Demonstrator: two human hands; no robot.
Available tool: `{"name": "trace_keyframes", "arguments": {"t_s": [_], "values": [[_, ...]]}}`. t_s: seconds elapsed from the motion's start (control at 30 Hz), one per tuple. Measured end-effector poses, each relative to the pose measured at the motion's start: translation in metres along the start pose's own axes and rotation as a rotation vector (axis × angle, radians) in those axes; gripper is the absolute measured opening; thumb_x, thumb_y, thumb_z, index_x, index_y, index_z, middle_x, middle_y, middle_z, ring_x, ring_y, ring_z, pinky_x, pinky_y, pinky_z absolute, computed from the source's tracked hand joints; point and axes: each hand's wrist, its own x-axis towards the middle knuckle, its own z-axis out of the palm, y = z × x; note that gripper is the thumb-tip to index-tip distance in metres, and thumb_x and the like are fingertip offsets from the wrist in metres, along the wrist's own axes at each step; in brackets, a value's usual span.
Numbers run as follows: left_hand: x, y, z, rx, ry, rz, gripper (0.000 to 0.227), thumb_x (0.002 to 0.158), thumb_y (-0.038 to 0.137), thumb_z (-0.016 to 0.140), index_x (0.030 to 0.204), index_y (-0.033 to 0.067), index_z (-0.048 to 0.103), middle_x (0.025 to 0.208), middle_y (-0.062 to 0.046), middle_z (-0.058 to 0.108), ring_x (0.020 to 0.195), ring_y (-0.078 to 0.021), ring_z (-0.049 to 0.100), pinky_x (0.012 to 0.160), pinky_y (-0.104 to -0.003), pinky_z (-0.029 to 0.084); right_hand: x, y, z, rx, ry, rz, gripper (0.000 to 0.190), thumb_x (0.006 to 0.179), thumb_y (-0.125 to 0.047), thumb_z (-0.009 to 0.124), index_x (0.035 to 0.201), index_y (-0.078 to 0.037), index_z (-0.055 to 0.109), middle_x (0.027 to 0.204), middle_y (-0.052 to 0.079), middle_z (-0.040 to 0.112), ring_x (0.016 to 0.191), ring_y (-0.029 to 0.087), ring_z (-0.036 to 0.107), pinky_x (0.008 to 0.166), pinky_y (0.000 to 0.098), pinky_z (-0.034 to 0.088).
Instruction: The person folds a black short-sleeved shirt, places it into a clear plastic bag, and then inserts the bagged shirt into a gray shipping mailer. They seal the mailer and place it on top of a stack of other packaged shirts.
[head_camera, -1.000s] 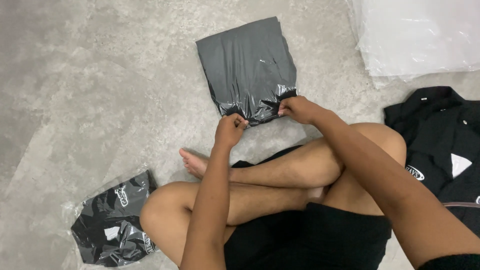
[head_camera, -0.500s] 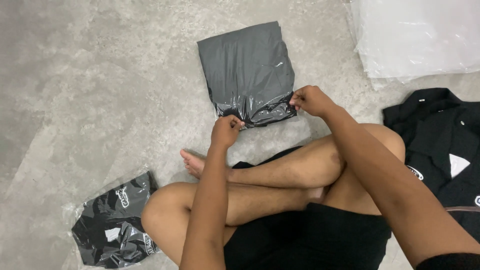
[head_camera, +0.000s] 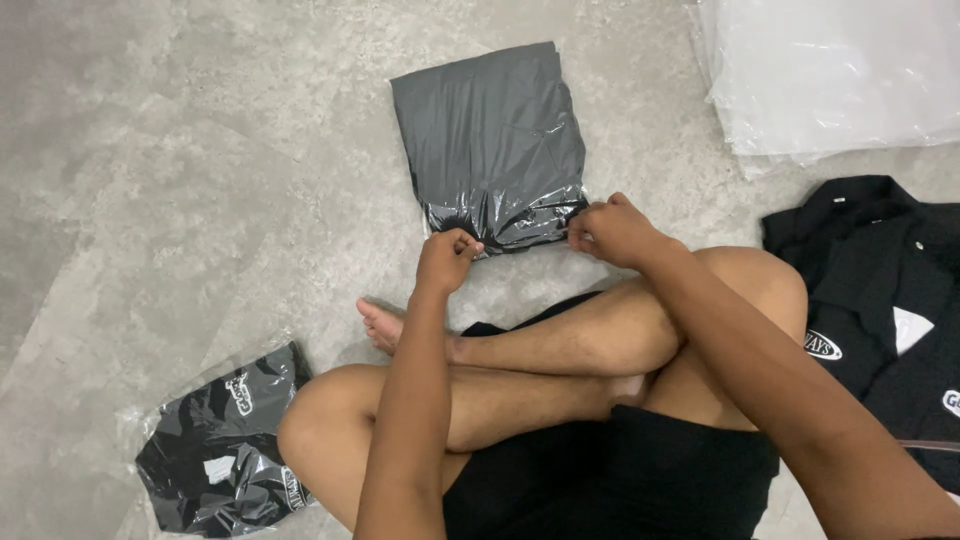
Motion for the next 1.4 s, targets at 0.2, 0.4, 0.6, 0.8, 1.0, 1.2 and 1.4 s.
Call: {"name": "trace_keyframes", "arguments": {"t_s": [0.2,0.4,0.6,0.8,1.0,1.2,1.4], "values": [[-0.001,0.001,0.0,-0.016,-0.006,-0.006,0.007,0.084,0.014,0.064,0.083,0.0078,0.067,0.075,-0.008,0.066,0.078,-0.0203,0.058,0.071,-0.03,0.046,0.003,0.004,-0.006,0.134,0.083,0.005,0.013,0.086,-0.024,0.06,0.088,-0.016,0.069,0.085,0.002,0.071,0.085,0.021,0.065,0.09,0.0359,0.036],[0.002,-0.002,-0.002,-0.027,-0.037,0.028,0.007,0.084,0.012,0.063,0.084,0.0073,0.067,0.074,-0.008,0.067,0.078,-0.0209,0.058,0.071,-0.031,0.045,-0.003,-0.002,-0.009,0.032,0.19,-0.067,0.01,0.084,-0.025,0.061,0.085,-0.018,0.068,0.1,-0.001,0.064,0.097,0.02,0.057,0.091,0.0357,0.038],[-0.001,-0.002,-0.004,-0.026,-0.047,0.043,0.005,0.083,0.011,0.063,0.082,0.0078,0.067,0.074,-0.009,0.067,0.076,-0.0209,0.058,0.071,-0.032,0.045,0.012,0.021,0.014,0.259,0.202,-0.04,0.016,0.086,-0.028,0.061,0.08,-0.014,0.066,0.085,0.005,0.064,0.09,0.025,0.06,0.085,0.0376,0.043],[0.004,-0.007,-0.003,-0.033,-0.061,0.04,0.005,0.084,0.012,0.063,0.083,0.0088,0.067,0.074,-0.008,0.068,0.078,-0.0205,0.062,0.071,-0.031,0.047,0.013,0.014,0.004,0.328,0.207,0.027,0.013,0.086,-0.026,0.062,0.083,-0.014,0.068,0.079,0.01,0.065,0.084,0.029,0.063,0.078,0.038,0.047],[-0.005,0.005,-0.012,-0.052,-0.079,0.018,0.007,0.084,0.012,0.063,0.085,0.0068,0.067,0.076,-0.01,0.069,0.08,-0.0223,0.063,0.072,-0.032,0.048,0.022,0.018,0.01,0.489,0.167,0.175,0.011,0.086,-0.02,0.062,0.082,-0.012,0.07,0.073,0.008,0.068,0.077,0.028,0.066,0.074,0.0355,0.049],[-0.002,0.006,-0.013,-0.047,-0.091,0.0,0.006,0.083,0.011,0.063,0.085,0.0089,0.068,0.075,-0.008,0.069,0.075,-0.0192,0.063,0.067,-0.029,0.047,0.042,0.03,0.024,0.463,0.096,0.294,0.011,0.082,-0.018,0.065,0.084,-0.008,0.07,0.074,0.009,0.069,0.08,0.03,0.066,0.077,0.0397,0.05],[-0.005,0.013,-0.014,-0.034,-0.077,-0.02,0.006,0.084,0.012,0.064,0.085,0.0092,0.069,0.076,-0.008,0.069,0.075,-0.0194,0.063,0.066,-0.029,0.047,0.05,0.031,0.029,0.42,0.101,0.343,0.008,0.078,-0.019,0.069,0.078,-0.01,0.07,0.069,0.006,0.068,0.075,0.027,0.067,0.073,0.0381,0.051]]}}
